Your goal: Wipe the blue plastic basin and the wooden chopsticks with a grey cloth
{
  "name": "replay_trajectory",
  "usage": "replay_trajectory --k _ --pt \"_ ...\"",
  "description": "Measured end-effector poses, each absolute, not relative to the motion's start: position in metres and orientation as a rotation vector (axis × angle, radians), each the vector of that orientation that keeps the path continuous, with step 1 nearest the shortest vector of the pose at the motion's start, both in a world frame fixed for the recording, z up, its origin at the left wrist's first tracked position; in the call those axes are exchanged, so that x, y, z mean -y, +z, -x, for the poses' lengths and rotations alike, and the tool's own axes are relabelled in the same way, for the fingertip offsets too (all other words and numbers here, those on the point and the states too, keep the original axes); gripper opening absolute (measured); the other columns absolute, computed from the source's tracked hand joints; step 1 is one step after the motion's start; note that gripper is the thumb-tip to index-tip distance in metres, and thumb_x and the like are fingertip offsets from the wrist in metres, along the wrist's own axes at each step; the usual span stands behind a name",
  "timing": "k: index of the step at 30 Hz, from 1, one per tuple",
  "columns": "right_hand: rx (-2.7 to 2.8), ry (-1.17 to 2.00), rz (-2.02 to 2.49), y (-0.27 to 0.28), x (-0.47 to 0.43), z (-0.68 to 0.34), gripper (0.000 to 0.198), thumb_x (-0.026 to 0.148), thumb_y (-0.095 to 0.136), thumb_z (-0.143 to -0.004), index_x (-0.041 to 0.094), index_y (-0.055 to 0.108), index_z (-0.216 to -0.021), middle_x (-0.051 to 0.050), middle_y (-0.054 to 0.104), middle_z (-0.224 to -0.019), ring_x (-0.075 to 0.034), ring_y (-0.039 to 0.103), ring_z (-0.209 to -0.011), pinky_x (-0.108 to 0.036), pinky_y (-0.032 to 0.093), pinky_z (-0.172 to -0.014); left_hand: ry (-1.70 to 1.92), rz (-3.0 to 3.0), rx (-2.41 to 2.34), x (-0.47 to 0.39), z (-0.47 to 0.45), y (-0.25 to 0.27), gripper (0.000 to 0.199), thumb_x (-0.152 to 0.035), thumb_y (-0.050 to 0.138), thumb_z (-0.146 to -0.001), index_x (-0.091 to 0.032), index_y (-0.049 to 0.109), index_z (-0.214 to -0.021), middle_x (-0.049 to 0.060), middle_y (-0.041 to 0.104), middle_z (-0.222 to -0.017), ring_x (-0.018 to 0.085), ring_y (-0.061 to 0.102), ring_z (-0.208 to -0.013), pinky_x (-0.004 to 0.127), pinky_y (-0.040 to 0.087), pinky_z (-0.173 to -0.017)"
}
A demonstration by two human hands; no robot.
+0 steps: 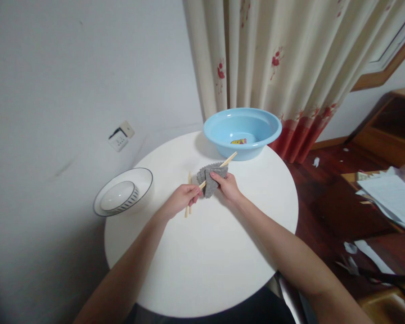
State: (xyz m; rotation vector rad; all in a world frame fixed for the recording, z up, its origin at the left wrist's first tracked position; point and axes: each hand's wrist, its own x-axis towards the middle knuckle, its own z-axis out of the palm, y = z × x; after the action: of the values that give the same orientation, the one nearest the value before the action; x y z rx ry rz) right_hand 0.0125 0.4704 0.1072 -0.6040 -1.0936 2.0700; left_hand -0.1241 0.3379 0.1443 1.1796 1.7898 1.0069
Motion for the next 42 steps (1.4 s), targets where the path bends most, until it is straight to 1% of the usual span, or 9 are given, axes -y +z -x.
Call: replay_trajectory --k 14,18,22,25,27,32,35,38,42 --pt "0.860 1.905 0.615 0.110 -0.499 -0.018 0.038 0.046 0.092 -0.068 0.024 0.074 -0.093 -0.004 0.079 -0.099 -0.023 0.072 -0.095 -0.039 0.062 -0.089 1.007 -1.202 -1.774 -0.336 0.121 0.146 0.034 -0.047 0.052 -0.089 -0.017 0.062 -0.076 -0.003 0.053 -0.058 0.010 0.042 -0.048 0.024 0.030 -0.051" --pt "1.036 2.027 0.578 0.109 -0.478 -0.015 0.042 0.050 0.094 -0.066 0.020 0.077 -0.090 -0.006 0.079 -0.094 -0.022 0.071 -0.087 -0.038 0.061 -0.084 1.018 -1.220 -1.777 -0.338 0.119 0.143 0.039 -0.052 0.050 -0.091 -0.017 0.062 -0.077 -0.003 0.052 -0.059 0.010 0.042 -0.049 0.025 0.031 -0.051" --pt "1.142 2.101 0.583 0.109 -0.468 -0.014 0.044 0.052 0.094 -0.064 0.017 0.078 -0.084 -0.006 0.079 -0.084 -0.021 0.069 -0.074 -0.035 0.059 -0.073 0.938 -1.255 -1.771 -0.335 0.125 0.141 0.051 -0.061 0.052 -0.091 -0.018 0.061 -0.066 0.000 0.054 -0.055 0.011 0.046 -0.048 0.025 0.032 -0.051" --pt "1.128 2.101 0.618 0.110 -0.474 -0.016 0.043 0.049 0.096 -0.062 0.017 0.079 -0.085 -0.006 0.080 -0.089 -0.021 0.071 -0.078 -0.035 0.059 -0.075 0.909 -1.240 -1.869 -0.333 0.137 0.145 0.062 -0.070 0.049 -0.092 -0.016 0.066 -0.067 0.002 0.055 -0.052 0.013 0.048 -0.048 0.027 0.033 -0.051" --pt "1.164 2.153 0.615 0.112 -0.478 -0.019 0.043 0.048 0.097 -0.061 0.017 0.080 -0.086 -0.007 0.081 -0.091 -0.021 0.072 -0.080 -0.035 0.059 -0.079 1.094 -1.167 -1.969 -0.333 0.146 0.150 0.065 -0.074 0.047 -0.091 -0.016 0.069 -0.073 0.001 0.056 -0.055 0.013 0.047 -0.050 0.027 0.034 -0.051" --pt "1.507 2.427 0.458 0.113 -0.471 -0.028 0.038 0.040 0.096 -0.063 0.013 0.081 -0.085 -0.009 0.081 -0.087 -0.019 0.073 -0.075 -0.032 0.059 -0.077 1.444 -1.108 -1.953 -0.336 0.152 0.156 0.061 -0.075 0.058 -0.086 -0.016 0.071 -0.085 0.001 0.058 -0.066 0.012 0.045 -0.057 0.026 0.032 -0.053" --pt "1.702 2.514 0.337 0.114 -0.463 -0.030 0.037 0.039 0.095 -0.064 0.013 0.082 -0.087 -0.008 0.081 -0.085 -0.018 0.073 -0.074 -0.031 0.059 -0.077 1.396 -1.101 -1.899 -0.335 0.147 0.156 0.060 -0.074 0.060 -0.085 -0.016 0.066 -0.071 0.002 0.059 -0.068 0.010 0.041 -0.057 0.027 0.029 -0.053" --pt "1.803 2.541 0.279 0.116 -0.459 -0.032 0.037 0.040 0.095 -0.065 0.013 0.082 -0.087 -0.006 0.081 -0.085 -0.017 0.074 -0.075 -0.030 0.059 -0.079 1.323 -1.085 -1.860 -0.333 0.144 0.155 0.062 -0.074 0.064 -0.083 -0.016 0.059 -0.061 -0.002 0.048 -0.059 0.009 0.034 -0.055 0.027 0.023 -0.054" --pt "1.890 2.558 0.234 0.120 -0.458 -0.033 0.033 0.038 0.095 -0.065 0.015 0.082 -0.084 -0.004 0.081 -0.084 -0.015 0.073 -0.072 -0.027 0.058 -0.077 1.300 -1.019 -1.779 -0.333 0.140 0.157 0.057 -0.071 0.074 -0.076 -0.014 0.074 -0.076 -0.003 0.046 -0.060 0.009 0.033 -0.057 0.027 0.021 -0.055"
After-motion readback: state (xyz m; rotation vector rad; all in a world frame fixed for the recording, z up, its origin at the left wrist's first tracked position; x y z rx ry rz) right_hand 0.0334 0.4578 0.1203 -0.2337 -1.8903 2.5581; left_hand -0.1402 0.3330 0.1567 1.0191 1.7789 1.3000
